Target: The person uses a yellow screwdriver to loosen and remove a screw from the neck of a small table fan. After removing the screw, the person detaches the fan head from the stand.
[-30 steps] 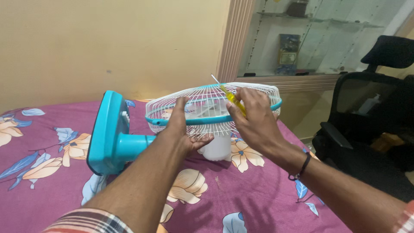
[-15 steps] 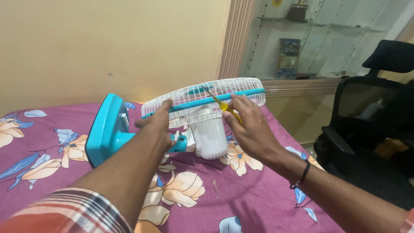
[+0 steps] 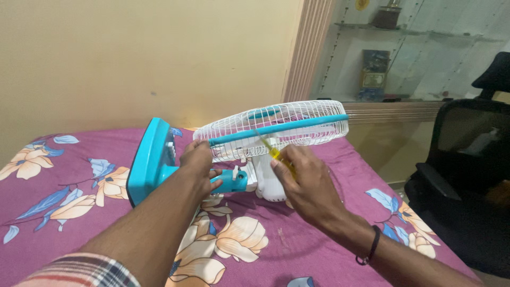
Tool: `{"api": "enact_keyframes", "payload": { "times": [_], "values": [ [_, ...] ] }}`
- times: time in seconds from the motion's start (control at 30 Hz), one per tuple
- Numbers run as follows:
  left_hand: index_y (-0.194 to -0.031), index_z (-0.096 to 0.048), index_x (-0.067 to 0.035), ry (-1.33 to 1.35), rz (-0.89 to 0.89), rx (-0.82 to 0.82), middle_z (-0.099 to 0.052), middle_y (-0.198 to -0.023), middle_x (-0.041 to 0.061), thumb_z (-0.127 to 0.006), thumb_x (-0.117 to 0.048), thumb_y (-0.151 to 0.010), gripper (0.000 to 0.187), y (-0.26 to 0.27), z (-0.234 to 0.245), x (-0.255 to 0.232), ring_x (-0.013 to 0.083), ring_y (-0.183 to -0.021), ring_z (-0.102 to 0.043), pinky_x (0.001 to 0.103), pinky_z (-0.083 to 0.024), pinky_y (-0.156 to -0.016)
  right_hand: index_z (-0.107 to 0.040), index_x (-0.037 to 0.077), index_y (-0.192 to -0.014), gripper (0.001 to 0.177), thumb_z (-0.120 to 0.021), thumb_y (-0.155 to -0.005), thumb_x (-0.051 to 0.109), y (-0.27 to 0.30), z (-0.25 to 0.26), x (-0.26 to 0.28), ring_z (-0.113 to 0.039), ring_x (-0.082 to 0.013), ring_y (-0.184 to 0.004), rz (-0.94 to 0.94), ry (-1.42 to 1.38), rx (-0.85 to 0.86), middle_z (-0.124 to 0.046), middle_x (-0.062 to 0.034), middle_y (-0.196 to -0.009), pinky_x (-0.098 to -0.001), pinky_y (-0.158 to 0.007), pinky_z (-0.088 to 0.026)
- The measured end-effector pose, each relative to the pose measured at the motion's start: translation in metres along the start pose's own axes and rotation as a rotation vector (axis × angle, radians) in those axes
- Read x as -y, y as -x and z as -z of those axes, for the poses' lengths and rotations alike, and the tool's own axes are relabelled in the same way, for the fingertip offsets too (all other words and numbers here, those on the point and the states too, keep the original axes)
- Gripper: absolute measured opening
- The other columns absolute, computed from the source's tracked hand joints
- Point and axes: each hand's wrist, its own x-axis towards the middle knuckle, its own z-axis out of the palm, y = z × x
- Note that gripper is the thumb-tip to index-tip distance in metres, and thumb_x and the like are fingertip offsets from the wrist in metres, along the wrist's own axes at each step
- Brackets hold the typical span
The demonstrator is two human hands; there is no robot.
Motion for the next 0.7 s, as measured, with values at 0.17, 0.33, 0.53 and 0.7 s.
{"api": "enact_keyframes", "payload": {
  "times": [0.17,0.33,0.53,0.7],
  "values": [
    [-0.139,-0.053,-0.02,0.04,0.028,-0.095,-0.06,-0.128,0.012,-0.053,-0.026,-0.1,0.039,-0.02,0.02,-0.001,0.0352,-0.116,-0.064,0.061,-0.048,-0.102,-0.071,0.005,-0.101,0.033,-0.06,-0.095,0.035,-0.005,-0.015,0.009,-0.061,-0.0186,-0.053,-0.151,-0.099,0.239,-0.065,-0.0075,-0.061,-0.0407,-0.054,-0.046],
    [-0.104,-0.064,-0.007,0.109,0.02,-0.151,-0.064,-0.094,0.005,-0.063,-0.024,-0.097,0.019,-0.031,0.023,-0.001,0.0229,-0.085,-0.066,0.048,-0.054,-0.082,-0.075,0.004,-0.099,0.039,-0.056,-0.099,0.037,-0.021,-0.034,0.007,-0.054,-0.0137,-0.054,-0.088,-0.231,0.337,-0.06,-0.0043,-0.06,-0.0369,-0.05,-0.043],
    [-0.091,-0.067,-0.007,0.11,0.096,-0.103,-0.065,-0.08,0.003,-0.071,-0.036,-0.095,0.029,-0.033,0.017,-0.004,0.0158,-0.071,-0.062,0.033,-0.055,-0.062,-0.072,0.002,-0.1,0.04,-0.049,-0.102,0.035,-0.039,-0.053,0.004,-0.048,-0.0071,-0.052,-0.173,-0.503,0.394,-0.056,0.0029,-0.061,-0.0305,-0.047,-0.04],
    [-0.089,-0.067,-0.009,0.146,0.114,-0.098,-0.063,-0.075,0.001,-0.072,-0.033,-0.095,0.026,-0.036,0.017,-0.004,0.0153,-0.068,-0.062,0.031,-0.057,-0.059,-0.058,0.003,-0.086,0.04,-0.046,-0.106,0.035,-0.043,-0.058,0.01,-0.035,-0.0071,-0.045,-0.392,-0.772,0.505,-0.044,0.0044,-0.057,-0.0267,-0.04,-0.029]
  ]
}}
